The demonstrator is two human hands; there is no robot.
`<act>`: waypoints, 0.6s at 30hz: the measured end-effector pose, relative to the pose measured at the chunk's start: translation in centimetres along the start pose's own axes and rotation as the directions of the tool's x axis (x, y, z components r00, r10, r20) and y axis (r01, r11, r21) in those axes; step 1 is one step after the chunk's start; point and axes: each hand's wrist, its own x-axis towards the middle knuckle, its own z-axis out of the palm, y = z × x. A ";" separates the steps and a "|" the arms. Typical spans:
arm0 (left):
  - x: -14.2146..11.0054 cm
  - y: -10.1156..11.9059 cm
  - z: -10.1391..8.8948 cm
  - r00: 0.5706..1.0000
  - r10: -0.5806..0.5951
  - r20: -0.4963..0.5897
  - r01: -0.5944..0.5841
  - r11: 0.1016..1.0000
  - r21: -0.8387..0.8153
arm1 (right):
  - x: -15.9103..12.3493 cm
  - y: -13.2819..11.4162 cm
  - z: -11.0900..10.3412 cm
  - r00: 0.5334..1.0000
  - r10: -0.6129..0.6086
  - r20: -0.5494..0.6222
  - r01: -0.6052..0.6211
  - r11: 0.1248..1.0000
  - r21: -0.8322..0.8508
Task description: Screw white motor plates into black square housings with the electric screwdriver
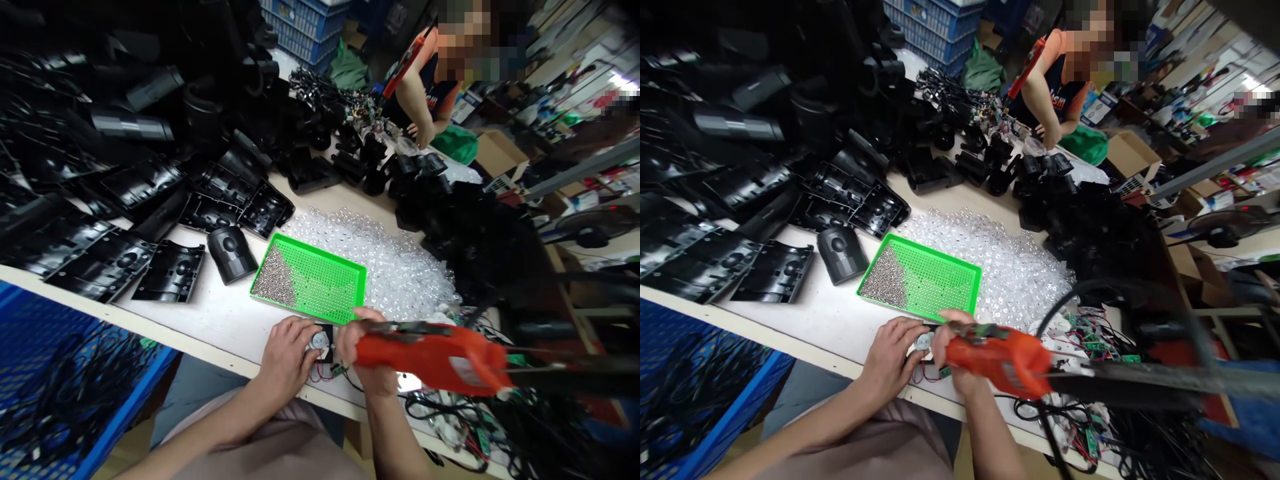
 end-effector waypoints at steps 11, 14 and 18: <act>-0.5 -0.5 0.6 0.999 -0.021 -0.039 0.021 1.000 -0.005 | 4.9 3.1 -2.7 0.987 -0.114 -0.114 0.111 0.993 -0.031; -0.7 -0.6 0.9 0.995 -0.095 -0.020 0.094 0.994 -0.057 | 5.0 3.7 -2.7 0.984 -0.132 -0.121 0.131 0.991 -0.020; -0.7 -0.6 1.0 0.993 -0.122 -0.006 0.120 0.988 -0.098 | 5.1 3.9 -2.6 0.981 -0.146 -0.130 0.141 0.989 -0.048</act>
